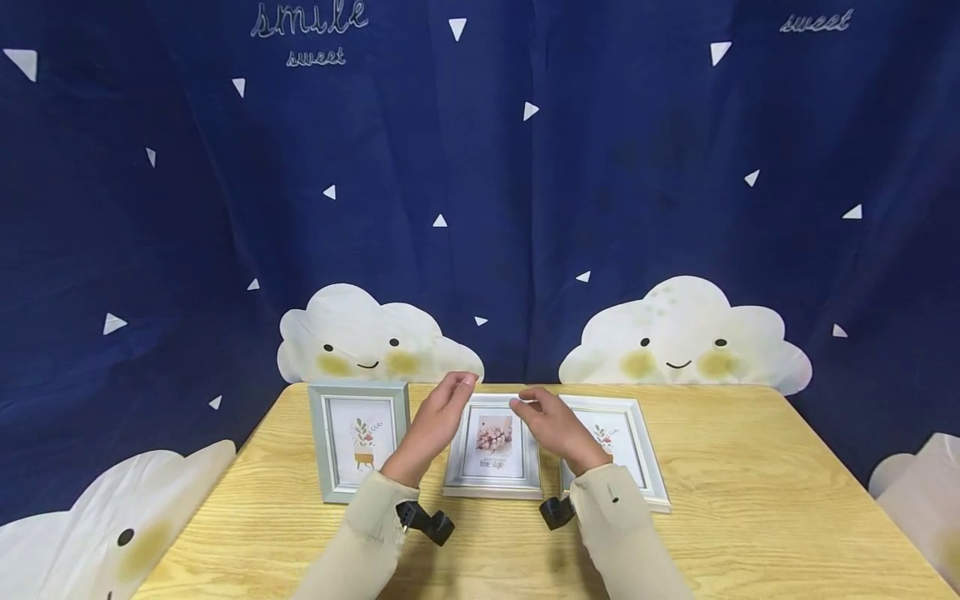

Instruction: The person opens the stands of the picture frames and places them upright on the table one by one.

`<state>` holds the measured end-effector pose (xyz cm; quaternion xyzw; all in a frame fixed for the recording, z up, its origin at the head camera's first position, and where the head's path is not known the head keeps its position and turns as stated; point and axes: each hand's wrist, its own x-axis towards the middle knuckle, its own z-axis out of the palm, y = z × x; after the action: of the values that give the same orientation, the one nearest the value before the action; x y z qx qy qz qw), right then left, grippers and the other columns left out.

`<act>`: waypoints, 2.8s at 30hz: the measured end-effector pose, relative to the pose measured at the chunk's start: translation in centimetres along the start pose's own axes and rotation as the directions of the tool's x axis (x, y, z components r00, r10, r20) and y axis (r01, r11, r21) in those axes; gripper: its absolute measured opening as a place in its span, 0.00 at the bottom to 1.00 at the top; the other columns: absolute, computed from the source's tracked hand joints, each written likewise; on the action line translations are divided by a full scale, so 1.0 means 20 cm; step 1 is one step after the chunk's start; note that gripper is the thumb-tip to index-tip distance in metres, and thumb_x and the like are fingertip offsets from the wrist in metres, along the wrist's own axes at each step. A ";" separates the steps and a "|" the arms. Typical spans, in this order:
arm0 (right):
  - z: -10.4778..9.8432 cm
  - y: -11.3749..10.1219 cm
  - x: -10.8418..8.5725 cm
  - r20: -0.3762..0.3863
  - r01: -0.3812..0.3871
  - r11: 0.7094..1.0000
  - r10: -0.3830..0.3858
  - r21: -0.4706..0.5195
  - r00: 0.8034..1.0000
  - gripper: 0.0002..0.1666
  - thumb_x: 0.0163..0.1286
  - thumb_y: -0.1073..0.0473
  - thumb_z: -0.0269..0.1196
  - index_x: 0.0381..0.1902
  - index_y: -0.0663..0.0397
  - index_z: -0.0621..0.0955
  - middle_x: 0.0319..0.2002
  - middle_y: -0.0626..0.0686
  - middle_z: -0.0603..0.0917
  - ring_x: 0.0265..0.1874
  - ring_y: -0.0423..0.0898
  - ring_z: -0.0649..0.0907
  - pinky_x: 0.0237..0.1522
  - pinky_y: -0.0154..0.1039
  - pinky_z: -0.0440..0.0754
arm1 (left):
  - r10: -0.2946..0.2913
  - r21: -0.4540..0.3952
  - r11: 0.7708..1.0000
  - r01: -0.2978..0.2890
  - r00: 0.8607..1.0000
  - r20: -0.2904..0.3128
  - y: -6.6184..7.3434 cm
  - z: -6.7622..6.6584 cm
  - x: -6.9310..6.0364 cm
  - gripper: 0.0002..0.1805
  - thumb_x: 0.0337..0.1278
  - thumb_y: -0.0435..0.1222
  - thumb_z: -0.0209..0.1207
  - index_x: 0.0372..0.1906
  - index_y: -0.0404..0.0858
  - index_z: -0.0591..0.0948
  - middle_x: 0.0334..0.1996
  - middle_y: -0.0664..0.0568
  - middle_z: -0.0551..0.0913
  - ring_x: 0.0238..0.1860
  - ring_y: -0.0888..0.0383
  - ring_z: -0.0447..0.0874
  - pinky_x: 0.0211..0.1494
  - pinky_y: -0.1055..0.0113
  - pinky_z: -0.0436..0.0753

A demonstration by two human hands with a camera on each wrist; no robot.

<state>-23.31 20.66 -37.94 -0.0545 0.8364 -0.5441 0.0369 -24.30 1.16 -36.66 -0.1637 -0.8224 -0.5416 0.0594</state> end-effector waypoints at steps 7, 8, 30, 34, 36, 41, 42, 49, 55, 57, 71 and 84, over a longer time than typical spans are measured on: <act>-0.02 0.07 0.10 0.018 -0.084 0.993 0.083 0.078 0.996 0.31 0.77 0.47 0.49 0.64 0.67 0.66 0.65 0.67 0.65 0.65 0.65 0.66 0.61 0.58 0.69 | -0.191 -0.047 0.981 0.191 0.982 -0.005 -0.13 0.09 0.10 0.30 0.72 0.57 0.36 0.61 0.40 0.73 0.63 0.42 0.73 0.66 0.41 0.66 0.66 0.46 0.64; -0.02 0.08 0.12 0.017 -0.095 0.991 0.094 0.093 0.995 0.31 0.77 0.47 0.48 0.64 0.67 0.66 0.65 0.67 0.65 0.65 0.66 0.65 0.62 0.59 0.68 | -0.203 -0.050 0.978 0.202 0.979 -0.010 -0.15 0.11 0.11 0.30 0.72 0.56 0.36 0.61 0.38 0.72 0.63 0.41 0.72 0.66 0.40 0.66 0.66 0.46 0.63; 0.00 0.26 0.34 0.041 -0.224 0.961 0.220 0.164 0.975 0.34 0.76 0.43 0.46 0.66 0.66 0.60 0.17 0.45 0.56 0.18 0.42 0.58 0.30 0.39 0.65 | -0.399 -0.036 0.917 0.398 0.908 -0.125 -0.42 0.26 0.27 0.32 0.70 0.51 0.37 0.63 0.30 0.71 0.61 0.33 0.72 0.63 0.34 0.68 0.65 0.44 0.65; 0.01 0.29 0.34 0.048 -0.227 0.960 0.222 0.164 0.974 0.36 0.76 0.42 0.46 0.67 0.67 0.59 0.16 0.43 0.56 0.17 0.41 0.57 0.31 0.38 0.65 | -0.432 -0.094 0.901 0.424 0.896 -0.106 -0.43 0.27 0.27 0.33 0.71 0.51 0.36 0.66 0.30 0.67 0.64 0.33 0.68 0.66 0.34 0.63 0.67 0.43 0.61; 0.01 0.30 0.34 0.044 -0.231 0.959 0.227 0.164 0.973 0.36 0.76 0.42 0.46 0.66 0.66 0.60 0.15 0.43 0.55 0.16 0.41 0.56 0.32 0.38 0.65 | -0.442 -0.124 0.894 0.431 0.892 -0.090 -0.43 0.27 0.27 0.34 0.71 0.52 0.36 0.68 0.30 0.65 0.66 0.33 0.66 0.68 0.35 0.60 0.69 0.43 0.58; 0.00 0.31 0.35 0.031 -0.219 0.959 0.217 0.182 0.976 0.33 0.76 0.42 0.46 0.61 0.66 0.63 0.19 0.44 0.61 0.19 0.41 0.61 0.31 0.37 0.67 | -0.444 -0.181 0.886 0.426 0.893 -0.070 -0.44 0.28 0.27 0.34 0.70 0.53 0.37 0.69 0.32 0.64 0.68 0.34 0.64 0.69 0.36 0.58 0.70 0.43 0.56; 0.00 0.31 0.35 0.029 -0.214 0.959 0.213 0.188 0.977 0.33 0.76 0.42 0.46 0.61 0.67 0.63 0.20 0.45 0.62 0.20 0.41 0.63 0.31 0.37 0.68 | -0.442 -0.185 0.887 0.424 0.894 -0.074 -0.44 0.28 0.27 0.34 0.70 0.53 0.37 0.69 0.32 0.64 0.67 0.35 0.65 0.69 0.36 0.59 0.70 0.43 0.57; -0.02 0.26 0.33 -0.002 -0.206 0.955 0.211 0.213 0.977 0.37 0.75 0.41 0.48 0.68 0.65 0.61 0.34 0.55 0.74 0.31 0.48 0.75 0.42 0.42 0.75 | -0.386 -0.151 0.919 0.365 0.911 -0.146 -0.38 0.24 0.24 0.32 0.69 0.51 0.40 0.66 0.32 0.68 0.64 0.34 0.69 0.65 0.36 0.65 0.67 0.44 0.62; -0.04 0.19 0.24 -0.002 -0.161 0.967 0.165 0.196 0.986 0.42 0.73 0.36 0.48 0.69 0.64 0.60 0.63 0.69 0.66 0.61 0.64 0.71 0.59 0.57 0.70 | -0.321 -0.098 0.947 0.307 0.922 -0.216 -0.32 0.21 0.20 0.29 0.69 0.49 0.42 0.65 0.34 0.70 0.61 0.31 0.69 0.62 0.34 0.68 0.64 0.43 0.65; -0.06 0.16 0.22 -0.009 -0.138 0.972 0.142 0.193 0.990 0.42 0.73 0.36 0.48 0.69 0.63 0.60 0.64 0.69 0.67 0.62 0.64 0.70 0.60 0.58 0.69 | -0.289 -0.079 0.957 0.278 0.931 -0.225 -0.29 0.20 0.19 0.29 0.69 0.49 0.43 0.64 0.34 0.70 0.61 0.30 0.69 0.61 0.35 0.68 0.63 0.43 0.66; -0.09 0.02 0.05 -0.085 -0.018 0.974 0.038 0.224 0.996 0.40 0.75 0.39 0.48 0.70 0.63 0.59 0.64 0.68 0.66 0.62 0.63 0.70 0.61 0.56 0.70 | -0.195 -0.057 0.981 0.188 0.961 -0.193 -0.10 0.09 0.07 0.31 0.70 0.50 0.43 0.69 0.36 0.63 0.64 0.32 0.63 0.59 0.33 0.69 0.60 0.40 0.67; -0.16 -0.05 -0.10 -0.077 0.072 0.971 -0.056 0.227 0.995 0.36 0.75 0.40 0.48 0.71 0.56 0.60 0.65 0.66 0.66 0.63 0.63 0.70 0.60 0.56 0.71 | -0.020 0.056 0.998 0.031 0.982 -0.189 -0.04 0.08 -0.02 0.30 0.72 0.51 0.42 0.69 0.38 0.61 0.62 0.36 0.63 0.53 0.38 0.74 0.58 0.45 0.71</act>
<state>-21.55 23.34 -35.73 -0.0577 0.7666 -0.6395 -0.0039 -23.96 2.24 -38.05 -0.0993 -0.8308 -0.5308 0.1346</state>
